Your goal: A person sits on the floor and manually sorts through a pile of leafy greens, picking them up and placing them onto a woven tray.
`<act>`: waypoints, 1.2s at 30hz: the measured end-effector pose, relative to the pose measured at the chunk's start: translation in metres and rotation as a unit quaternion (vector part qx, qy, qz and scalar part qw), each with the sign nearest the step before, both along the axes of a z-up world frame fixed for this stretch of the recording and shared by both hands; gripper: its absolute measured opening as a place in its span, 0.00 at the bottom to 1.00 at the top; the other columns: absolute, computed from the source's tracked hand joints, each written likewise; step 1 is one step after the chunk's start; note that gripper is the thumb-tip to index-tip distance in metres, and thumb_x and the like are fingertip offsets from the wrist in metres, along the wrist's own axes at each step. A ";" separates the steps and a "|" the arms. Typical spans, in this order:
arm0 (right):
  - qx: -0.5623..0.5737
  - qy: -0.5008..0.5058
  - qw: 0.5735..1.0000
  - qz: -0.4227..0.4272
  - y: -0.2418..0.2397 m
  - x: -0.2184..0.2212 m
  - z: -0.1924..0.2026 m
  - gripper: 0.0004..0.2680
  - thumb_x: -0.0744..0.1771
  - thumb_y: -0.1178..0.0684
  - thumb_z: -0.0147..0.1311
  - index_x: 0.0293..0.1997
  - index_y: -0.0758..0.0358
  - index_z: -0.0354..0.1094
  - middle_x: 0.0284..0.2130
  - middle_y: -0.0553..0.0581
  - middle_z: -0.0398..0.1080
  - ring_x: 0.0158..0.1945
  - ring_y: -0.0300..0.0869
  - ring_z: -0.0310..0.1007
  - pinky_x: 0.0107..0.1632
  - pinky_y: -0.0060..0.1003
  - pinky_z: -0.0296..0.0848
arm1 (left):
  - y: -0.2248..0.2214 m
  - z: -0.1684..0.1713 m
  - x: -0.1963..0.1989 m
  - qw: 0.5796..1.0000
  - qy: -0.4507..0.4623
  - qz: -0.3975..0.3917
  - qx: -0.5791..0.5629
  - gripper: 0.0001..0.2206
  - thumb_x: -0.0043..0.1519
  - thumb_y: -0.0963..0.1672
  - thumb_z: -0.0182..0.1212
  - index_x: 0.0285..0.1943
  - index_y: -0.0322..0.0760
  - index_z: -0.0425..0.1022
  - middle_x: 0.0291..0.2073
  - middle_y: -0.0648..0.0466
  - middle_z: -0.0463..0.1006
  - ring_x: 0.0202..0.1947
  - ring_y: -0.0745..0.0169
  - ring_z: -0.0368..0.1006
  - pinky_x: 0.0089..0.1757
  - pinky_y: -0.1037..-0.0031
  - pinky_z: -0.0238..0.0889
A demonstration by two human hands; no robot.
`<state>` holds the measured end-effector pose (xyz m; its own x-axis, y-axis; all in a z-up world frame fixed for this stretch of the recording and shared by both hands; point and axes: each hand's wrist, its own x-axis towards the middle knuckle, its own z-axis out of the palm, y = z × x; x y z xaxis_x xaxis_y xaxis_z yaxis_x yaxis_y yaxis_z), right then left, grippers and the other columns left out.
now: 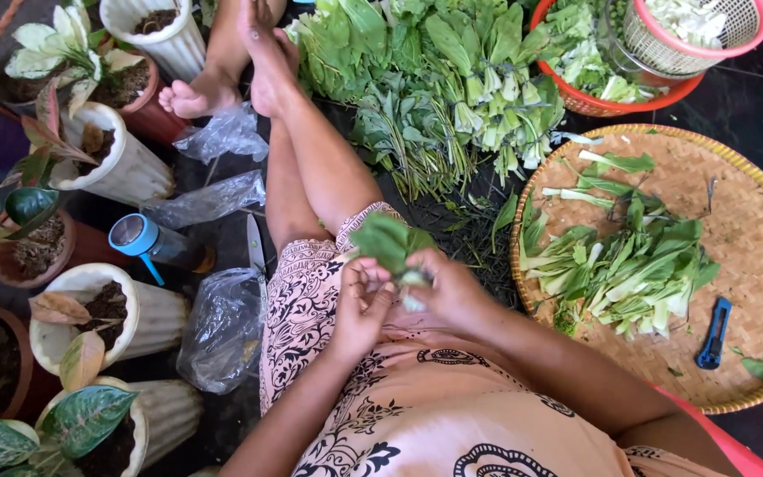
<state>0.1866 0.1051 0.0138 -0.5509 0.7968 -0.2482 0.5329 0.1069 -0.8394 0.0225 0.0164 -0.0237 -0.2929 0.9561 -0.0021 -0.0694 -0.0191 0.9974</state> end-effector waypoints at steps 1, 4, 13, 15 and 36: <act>0.051 0.010 0.999 -0.017 0.013 0.004 0.009 0.17 0.62 0.54 0.65 0.56 0.59 0.69 0.42 0.69 0.78 0.48 0.63 0.78 0.47 0.53 0.78 | 0.000 0.005 -0.002 1.000 0.009 0.004 0.025 0.19 0.61 0.34 0.58 0.61 0.34 0.60 0.42 0.51 0.71 0.43 0.62 0.70 0.44 0.71 0.69; 0.128 0.008 0.990 -0.055 0.059 0.010 0.069 0.16 0.63 0.57 0.64 0.57 0.63 0.69 0.45 0.69 0.76 0.50 0.62 0.77 0.51 0.52 0.77 | -0.003 0.000 -0.007 0.999 0.009 0.017 0.042 0.22 0.62 0.36 0.60 0.65 0.35 0.59 0.49 0.48 0.72 0.50 0.57 0.68 0.49 0.64 0.69; 0.461 -0.043 0.879 -0.115 0.243 0.053 0.041 0.13 0.64 0.64 0.63 0.53 0.73 0.68 0.42 0.72 0.72 0.35 0.58 0.75 0.39 0.48 0.75 | 0.005 -0.036 -0.035 0.999 -0.002 0.037 -0.006 0.18 0.62 0.34 0.56 0.60 0.33 0.61 0.47 0.51 0.70 0.45 0.65 0.68 0.48 0.75 0.66; 0.438 -0.080 0.888 -0.114 0.244 0.076 -0.020 0.06 0.64 0.65 0.59 0.44 0.73 0.71 0.36 0.68 0.73 0.33 0.55 0.74 0.38 0.46 0.75 | 0.005 -0.045 -0.037 0.998 -0.021 0.050 -0.018 0.16 0.62 0.34 0.56 0.58 0.32 0.63 0.45 0.51 0.70 0.43 0.66 0.68 0.45 0.77 0.67; 0.224 0.111 0.870 -0.424 0.116 0.152 -0.159 0.03 0.66 0.63 0.55 0.38 0.66 0.75 0.33 0.68 0.76 0.43 0.58 0.78 0.49 0.49 0.74 | 0.008 -0.046 -0.036 0.998 0.042 0.041 -0.024 0.11 0.64 0.35 0.57 0.55 0.34 0.68 0.40 0.52 0.73 0.41 0.66 0.69 0.42 0.77 0.64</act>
